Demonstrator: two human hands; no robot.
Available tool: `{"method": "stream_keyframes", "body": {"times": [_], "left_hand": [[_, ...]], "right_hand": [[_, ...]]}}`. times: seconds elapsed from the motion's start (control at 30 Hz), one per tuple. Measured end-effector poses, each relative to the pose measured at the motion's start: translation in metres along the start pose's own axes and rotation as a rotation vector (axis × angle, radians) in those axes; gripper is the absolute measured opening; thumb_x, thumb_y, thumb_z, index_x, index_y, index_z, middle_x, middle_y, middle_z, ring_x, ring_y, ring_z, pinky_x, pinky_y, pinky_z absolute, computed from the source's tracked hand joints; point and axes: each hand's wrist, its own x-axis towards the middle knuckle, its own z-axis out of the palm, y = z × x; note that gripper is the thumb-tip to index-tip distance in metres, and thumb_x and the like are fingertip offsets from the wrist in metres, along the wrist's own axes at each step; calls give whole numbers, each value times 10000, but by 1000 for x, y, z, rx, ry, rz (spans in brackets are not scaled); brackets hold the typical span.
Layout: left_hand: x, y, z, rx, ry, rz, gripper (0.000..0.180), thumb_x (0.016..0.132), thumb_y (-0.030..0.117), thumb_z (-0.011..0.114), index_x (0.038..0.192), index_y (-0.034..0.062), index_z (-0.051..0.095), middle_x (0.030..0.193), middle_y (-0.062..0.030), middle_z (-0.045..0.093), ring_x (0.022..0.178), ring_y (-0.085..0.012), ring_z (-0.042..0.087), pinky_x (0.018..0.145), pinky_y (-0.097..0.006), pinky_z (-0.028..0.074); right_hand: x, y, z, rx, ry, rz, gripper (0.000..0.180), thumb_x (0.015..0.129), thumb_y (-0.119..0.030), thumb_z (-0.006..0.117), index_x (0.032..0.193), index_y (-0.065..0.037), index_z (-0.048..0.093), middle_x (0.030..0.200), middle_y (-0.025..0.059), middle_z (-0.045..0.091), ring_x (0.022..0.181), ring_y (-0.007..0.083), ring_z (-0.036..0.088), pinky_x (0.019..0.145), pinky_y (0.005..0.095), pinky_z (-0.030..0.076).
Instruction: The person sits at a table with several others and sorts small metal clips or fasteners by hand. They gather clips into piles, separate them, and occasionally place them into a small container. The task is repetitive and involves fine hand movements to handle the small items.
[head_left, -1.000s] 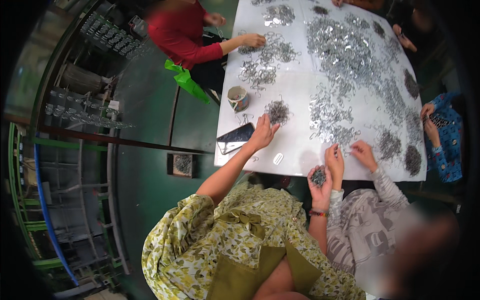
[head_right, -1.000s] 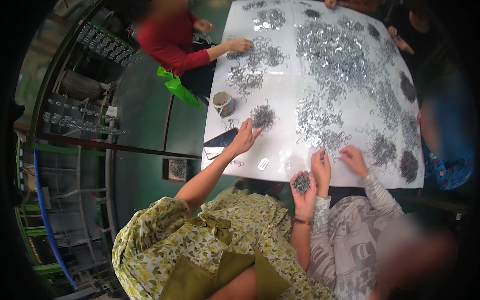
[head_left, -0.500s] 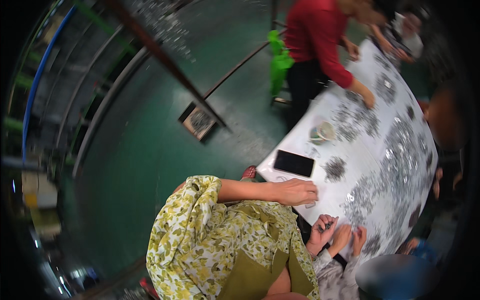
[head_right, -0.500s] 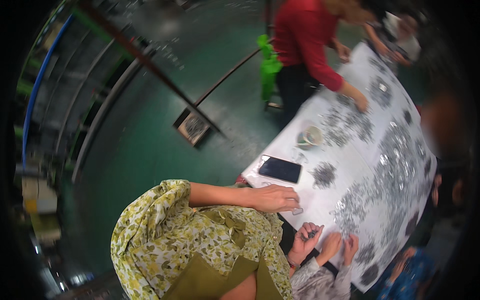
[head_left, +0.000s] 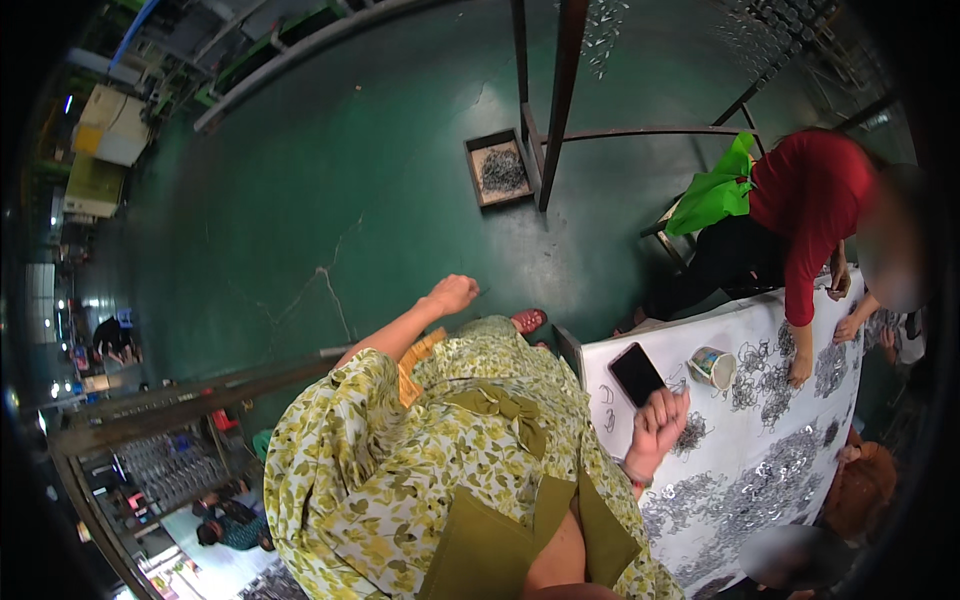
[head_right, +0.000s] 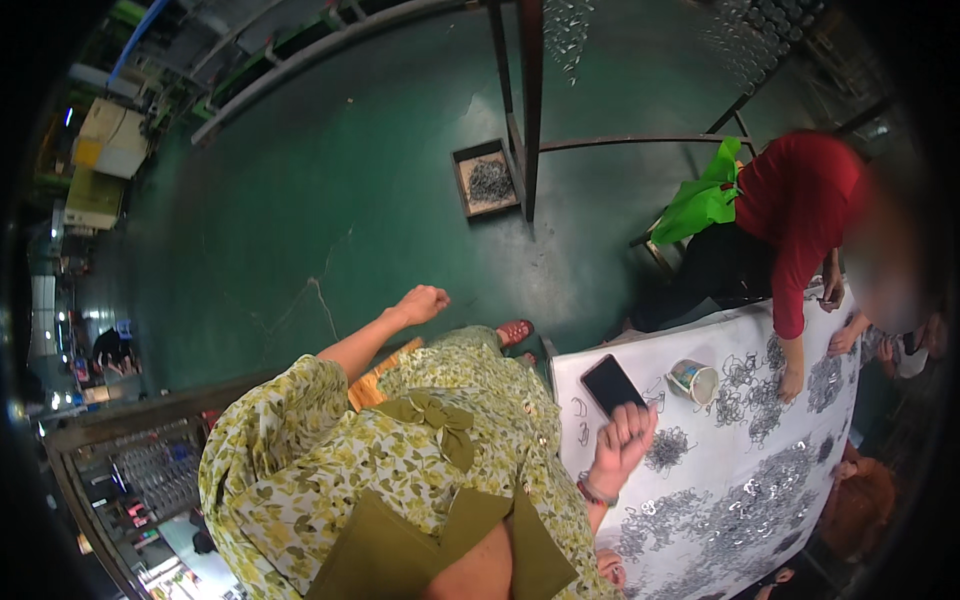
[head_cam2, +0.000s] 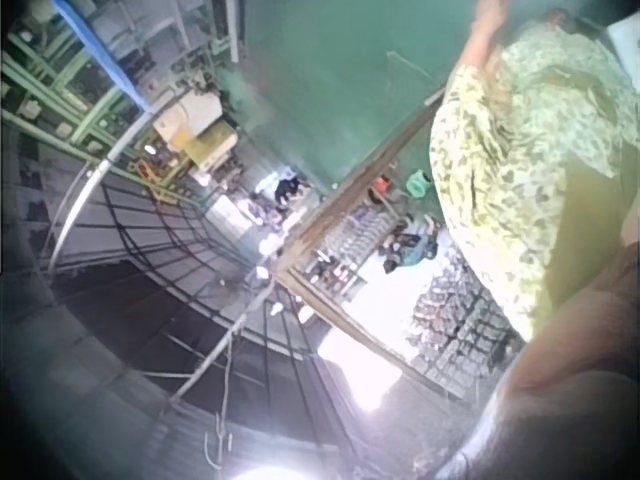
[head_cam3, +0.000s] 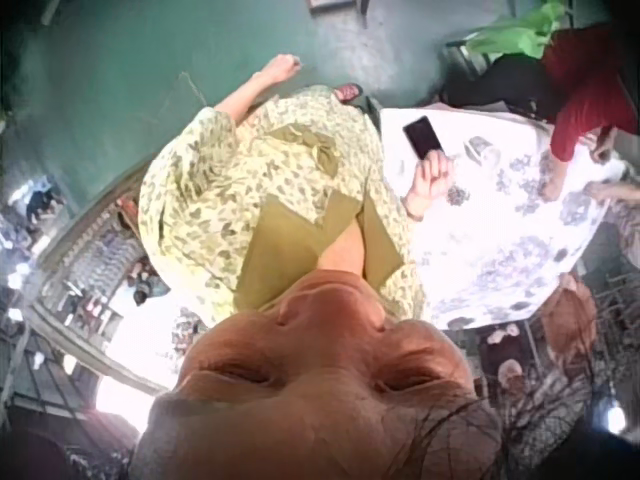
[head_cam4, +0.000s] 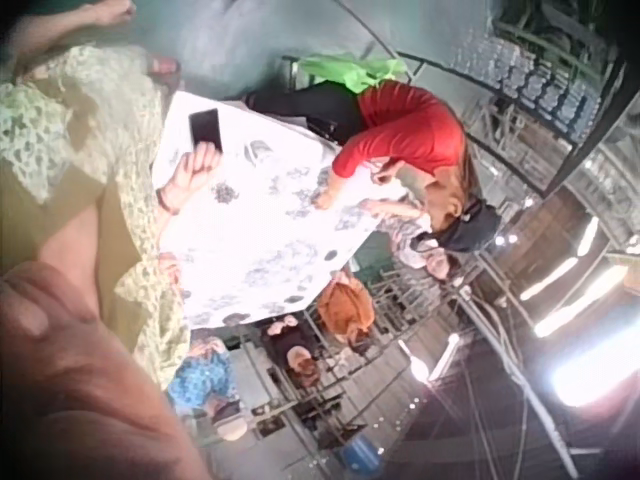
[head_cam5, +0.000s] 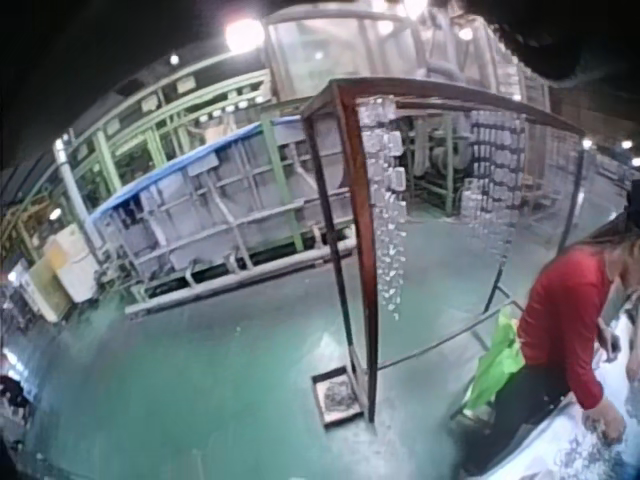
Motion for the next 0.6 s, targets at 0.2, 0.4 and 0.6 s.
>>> {"method": "stream_keyframes", "body": {"times": [0.2,0.4,0.6], "left_hand": [[-56,-52,41,-26,-117,-153,248,902,170,567,1092,63,684,1056,-165,688,1008,-329,637,881,-432,499],[-91,-82,83,-153,-54,-309,254,880,205,584,1067,72,693,1067,-192,668,1039,-365,609,912,-447,477],[-97,-104,106,-206,55,-304,226,860,167,600,1045,94,707,1025,-146,697,973,-315,653,867,-438,506]], "right_hand": [[45,73,55,-17,123,147,435,1018,-248,440,617,-133,315,592,-4,325,484,112,317,329,224,230],[50,92,49,-50,163,270,422,1007,-251,466,624,-126,342,581,4,329,477,121,333,328,232,236],[52,88,20,28,235,413,426,1012,-261,454,622,-131,342,600,-1,334,505,123,344,361,238,240]]}}
